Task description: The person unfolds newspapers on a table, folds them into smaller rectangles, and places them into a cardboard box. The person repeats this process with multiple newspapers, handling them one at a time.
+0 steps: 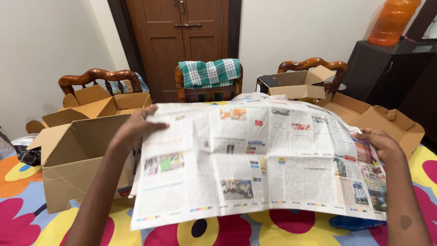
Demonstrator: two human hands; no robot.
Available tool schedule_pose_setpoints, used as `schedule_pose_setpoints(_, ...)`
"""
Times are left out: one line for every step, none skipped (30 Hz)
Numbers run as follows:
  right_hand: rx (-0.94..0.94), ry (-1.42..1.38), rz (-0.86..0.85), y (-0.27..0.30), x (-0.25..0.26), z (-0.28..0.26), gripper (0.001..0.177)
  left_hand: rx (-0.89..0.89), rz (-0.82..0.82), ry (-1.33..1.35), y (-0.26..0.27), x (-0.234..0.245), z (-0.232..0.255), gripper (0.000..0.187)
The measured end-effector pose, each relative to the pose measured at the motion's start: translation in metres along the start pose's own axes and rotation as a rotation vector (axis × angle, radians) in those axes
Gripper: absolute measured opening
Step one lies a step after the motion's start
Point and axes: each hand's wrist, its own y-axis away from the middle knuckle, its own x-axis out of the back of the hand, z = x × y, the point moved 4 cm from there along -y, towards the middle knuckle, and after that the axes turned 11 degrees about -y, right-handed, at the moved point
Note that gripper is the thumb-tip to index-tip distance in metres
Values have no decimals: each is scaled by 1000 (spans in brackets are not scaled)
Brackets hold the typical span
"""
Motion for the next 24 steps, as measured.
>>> schedule_pose_setpoints(5, 50, -10, -2, -1, 5, 47, -62, 24, -176, 4, -4, -7, 104)
schedule_pose_setpoints(18, 74, -22, -2, -1, 9, 46, -8, -12, -295, 7, -10, -16, 105)
schedule_pose_setpoints(31, 98, -33, -3, -1, 14, 45, 47, -47, -414, 10, -16, -22, 107)
schedule_pose_setpoints(43, 122, -45, -3, -2, 17, 44, 104, -83, -533, 13, -19, -25, 108)
schedule_pose_setpoints(28, 117, -42, -3, -2, 20, 43, 130, -135, -703, 15, -22, -26, 101)
schedule_pose_setpoints(14, 112, -39, -4, -1, 23, 41, 155, -188, -872, 18, -25, -26, 95)
schedule_pose_setpoints(-1, 108, -36, -3, 0, 25, 40, 180, -241, -1041, 19, -30, -28, 89)
schedule_pose_setpoints(9, 113, -46, -2, 0, 27, 40, 148, -146, -1125, 16, -38, -25, 74)
schedule_pose_setpoints(18, 118, -57, -1, 1, 28, 40, 114, -48, -1208, 11, -49, -22, 62)
schedule_pose_setpoints(28, 125, -68, -1, 1, 29, 40, 82, 51, -1286, 5, -61, -19, 53)
schedule_pose_setpoints(35, 136, -70, 0, 1, 30, 40, -51, 148, -1224, -4, -80, -10, 44)
schedule_pose_setpoints(44, 147, -73, 1, 1, 31, 41, -182, 246, -1156, -10, -96, -1, 36)
schedule_pose_setpoints(53, 157, -75, 3, 2, 31, 41, -304, 266, -981, -14, -117, 8, 42)
schedule_pose_setpoints(55, 163, -66, 5, 4, 33, 40, -367, 184, -784, -21, -141, 16, 51)
schedule_pose_setpoints(57, 169, -57, 7, 6, 35, 40, -294, 46, -769, -30, -171, 21, 50)
schedule_pose_setpoints(65, 173, -46, 8, 7, 32, 39, -325, 24, -717, -35, -199, 32, 56)
schedule_pose_setpoints(59, 153, -65, 10, 8, 30, 42, -356, 2, -666, -39, -226, 41, 63)
schedule_pose_setpoints(52, 133, -82, 12, 9, 30, 45, -462, 59, -651, -39, -252, 51, 62)
schedule_pose_setpoints(44, 112, -99, 14, 12, 27, 47, -568, 116, -634, -36, -273, 60, 61)
schedule_pose_setpoints(62, 6, -110, 18, 18, 22, 50, -514, 47, -625, -36, -292, 62, 65)
schedule_pose_setpoints(81, -100, -121, 22, 24, 19, 54, -459, -22, -615, -34, -310, 65, 69)
schedule_pose_setpoints(102, -207, -133, 24, 29, 16, 58, -406, -89, -606, -32, -322, 65, 74)
schedule_pose_setpoints(114, -225, -200, 29, 33, 13, 61, -420, -100, -630, -27, -328, 63, 73)
schedule_pose_setpoints(128, -241, -267, 34, 38, 9, 64, -433, -109, -653, -20, -336, 60, 73)
